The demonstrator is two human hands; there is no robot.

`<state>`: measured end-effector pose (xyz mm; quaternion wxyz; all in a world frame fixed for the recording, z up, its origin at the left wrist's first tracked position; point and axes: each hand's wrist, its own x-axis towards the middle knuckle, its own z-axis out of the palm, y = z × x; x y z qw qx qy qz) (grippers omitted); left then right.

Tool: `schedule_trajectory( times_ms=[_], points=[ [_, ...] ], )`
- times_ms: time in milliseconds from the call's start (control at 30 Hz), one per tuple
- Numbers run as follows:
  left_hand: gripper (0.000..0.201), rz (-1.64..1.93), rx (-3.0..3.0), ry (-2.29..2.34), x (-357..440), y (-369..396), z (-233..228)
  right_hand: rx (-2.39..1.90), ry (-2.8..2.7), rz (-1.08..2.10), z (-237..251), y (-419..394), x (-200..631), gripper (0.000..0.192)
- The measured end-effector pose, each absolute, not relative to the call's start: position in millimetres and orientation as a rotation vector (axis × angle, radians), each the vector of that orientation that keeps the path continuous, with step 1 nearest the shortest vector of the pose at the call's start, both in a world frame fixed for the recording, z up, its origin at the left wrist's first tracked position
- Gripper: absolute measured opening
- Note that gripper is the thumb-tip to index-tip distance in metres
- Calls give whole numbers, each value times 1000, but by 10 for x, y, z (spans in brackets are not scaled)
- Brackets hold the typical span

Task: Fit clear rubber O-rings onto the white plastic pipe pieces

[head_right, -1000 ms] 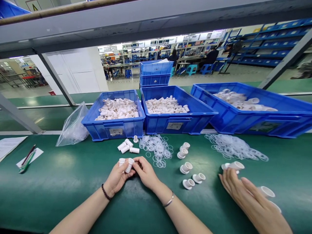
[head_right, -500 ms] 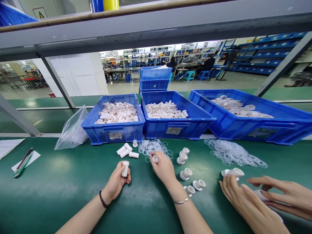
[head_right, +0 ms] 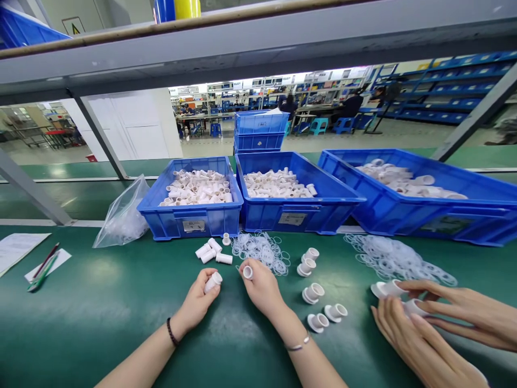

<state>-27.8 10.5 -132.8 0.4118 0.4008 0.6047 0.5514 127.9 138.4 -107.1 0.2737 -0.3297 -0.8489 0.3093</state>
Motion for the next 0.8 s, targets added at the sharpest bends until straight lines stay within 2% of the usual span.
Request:
schedule_trajectory(
  times_ms=[100, 200, 400, 667, 800],
  points=[
    [48, 1332, 1094, 1558, -269, 73, -1289, -658, -1989, 1380, -1020, 1231, 1272, 21],
    [46, 1274, 1146, 1601, -251, 56, -1254, -576, -1896, 1586, -1004, 1128, 1233, 27],
    [21, 1188, 1267, 1727, -229, 46, -1180, -645, -1917, 1490, -1077, 1129, 1169, 25],
    [11, 875, 1611, 1784, -205, -23, -1089, -679, -2211, 1103, -1136, 1055, 1158, 9],
    [16, 821, 1751, 1833, -233, -7, -1084, -682, -2229, 1160, -1121, 1108, 1133, 12]
  ],
)
